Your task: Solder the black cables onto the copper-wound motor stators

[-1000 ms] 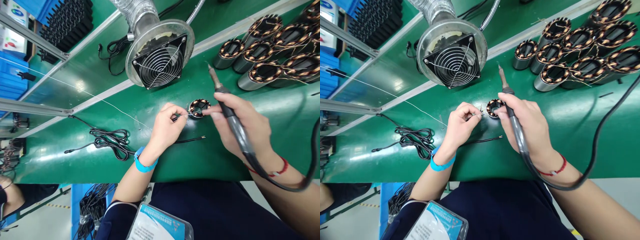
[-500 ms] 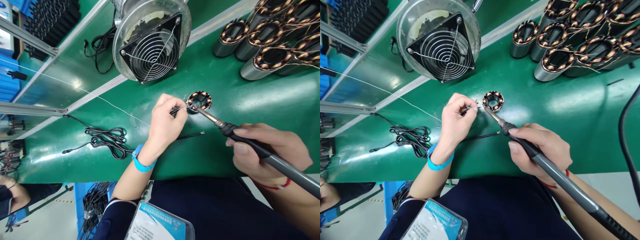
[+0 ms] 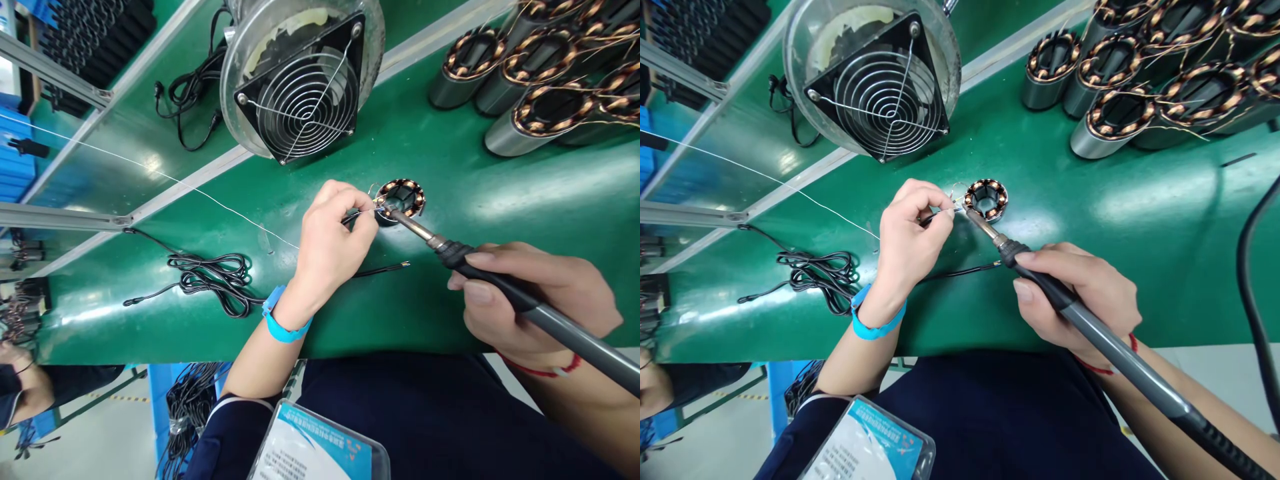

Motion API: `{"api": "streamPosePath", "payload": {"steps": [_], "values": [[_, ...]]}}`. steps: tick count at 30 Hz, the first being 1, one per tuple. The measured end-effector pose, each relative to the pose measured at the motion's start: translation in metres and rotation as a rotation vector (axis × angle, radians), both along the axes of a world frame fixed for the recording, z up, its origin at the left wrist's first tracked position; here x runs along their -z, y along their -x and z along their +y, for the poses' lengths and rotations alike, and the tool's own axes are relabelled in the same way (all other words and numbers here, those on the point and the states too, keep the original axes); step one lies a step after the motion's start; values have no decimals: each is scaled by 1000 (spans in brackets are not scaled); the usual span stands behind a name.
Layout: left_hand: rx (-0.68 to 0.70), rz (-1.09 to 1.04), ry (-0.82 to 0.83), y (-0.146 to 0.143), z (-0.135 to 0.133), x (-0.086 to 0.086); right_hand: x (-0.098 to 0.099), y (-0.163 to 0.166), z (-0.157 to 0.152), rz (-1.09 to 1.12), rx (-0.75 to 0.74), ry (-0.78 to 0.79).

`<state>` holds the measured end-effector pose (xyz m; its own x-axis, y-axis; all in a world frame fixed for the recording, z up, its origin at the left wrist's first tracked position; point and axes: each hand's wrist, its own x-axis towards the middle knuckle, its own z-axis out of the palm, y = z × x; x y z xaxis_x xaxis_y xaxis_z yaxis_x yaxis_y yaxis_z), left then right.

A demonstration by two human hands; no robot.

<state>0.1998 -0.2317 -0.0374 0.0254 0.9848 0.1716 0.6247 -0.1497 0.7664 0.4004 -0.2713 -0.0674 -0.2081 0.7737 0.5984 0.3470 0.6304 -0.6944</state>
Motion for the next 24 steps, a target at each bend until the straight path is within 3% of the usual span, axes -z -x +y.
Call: {"api": "streamPosePath", "payload": {"steps": [9, 14, 19, 24], "values": [[-7, -8, 34, 0, 1, -3, 4, 4, -3, 64, 32, 6], [5, 2, 23, 0, 1, -4, 8, 8, 2, 130, 55, -81], [25, 5, -3, 1, 0, -2, -3, 10, 7, 3, 117, -29], [23, 22, 1, 1, 0, -3, -21, 12, 16, -97, 73, 70]]}}
